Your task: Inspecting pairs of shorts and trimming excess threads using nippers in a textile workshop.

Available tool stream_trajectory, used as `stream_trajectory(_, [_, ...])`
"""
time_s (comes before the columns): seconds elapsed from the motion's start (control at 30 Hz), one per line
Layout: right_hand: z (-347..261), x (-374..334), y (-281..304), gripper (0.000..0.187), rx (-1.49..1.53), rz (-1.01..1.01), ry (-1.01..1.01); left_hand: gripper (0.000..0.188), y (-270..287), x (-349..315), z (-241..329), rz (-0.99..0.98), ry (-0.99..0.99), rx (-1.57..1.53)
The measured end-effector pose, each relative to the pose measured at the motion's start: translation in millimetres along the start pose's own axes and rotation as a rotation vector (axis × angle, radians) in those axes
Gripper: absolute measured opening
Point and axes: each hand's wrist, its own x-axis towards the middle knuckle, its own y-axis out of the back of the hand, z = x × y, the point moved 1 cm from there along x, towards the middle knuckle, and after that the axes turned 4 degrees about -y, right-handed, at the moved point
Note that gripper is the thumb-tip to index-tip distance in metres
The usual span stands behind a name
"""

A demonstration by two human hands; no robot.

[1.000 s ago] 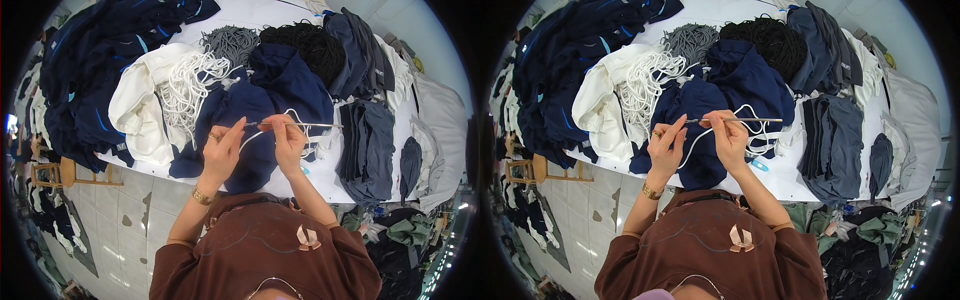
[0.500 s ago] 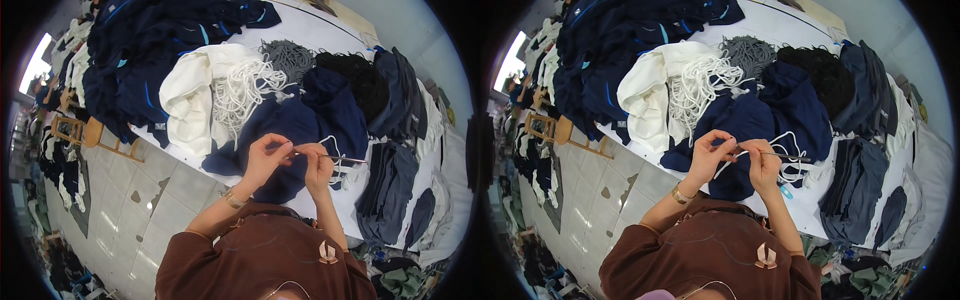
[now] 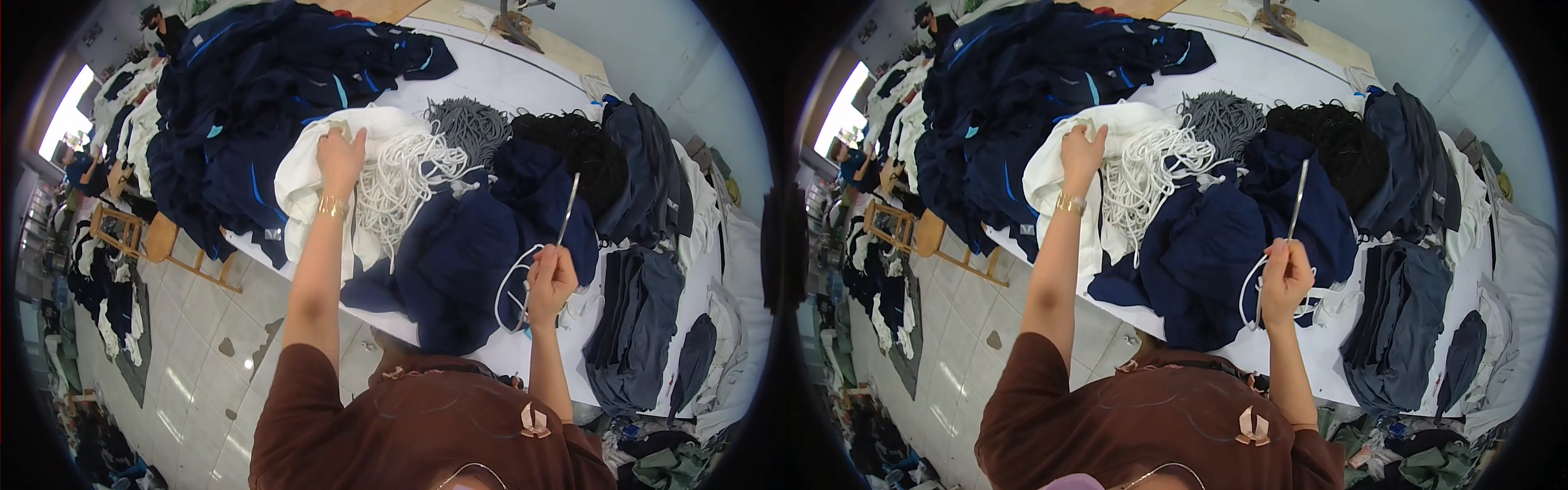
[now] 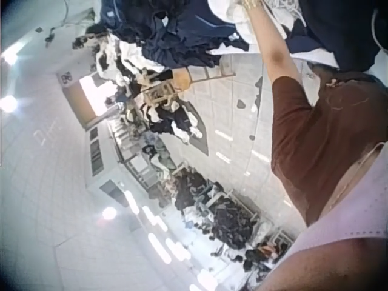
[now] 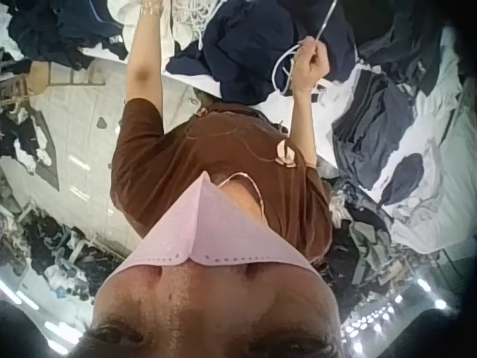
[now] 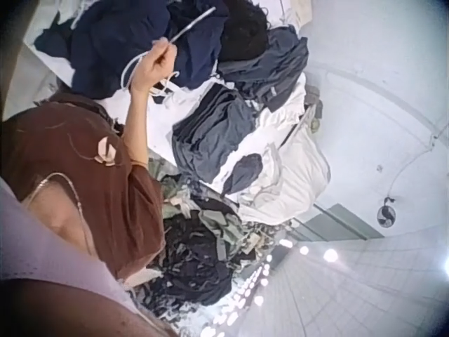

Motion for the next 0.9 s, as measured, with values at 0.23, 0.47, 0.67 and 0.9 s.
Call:
stream_trajectory(0.23, [-16,10,4,0.019,-0.047,0.026,0.054,0.03,-34,58,-30,-0.335,0.201,-0.18])
stream_trajectory(0.47, [-89,93,-52,0.04,-0.112,-0.095,0.362,0.026,88,155,167,-0.33,0.04,-1.097])
stream_trajectory(0.67, [-173,171,-148,0.06,-0.056,-0.075,0.777,0.034,138,124,229,-0.429,-0.377,-0.937])
stream_trajectory(0.9, [-246,173,-109,0.024,-0.349,-0.175,0.604,0.008,139,19,161,-0.251,-0.178,-0.841])
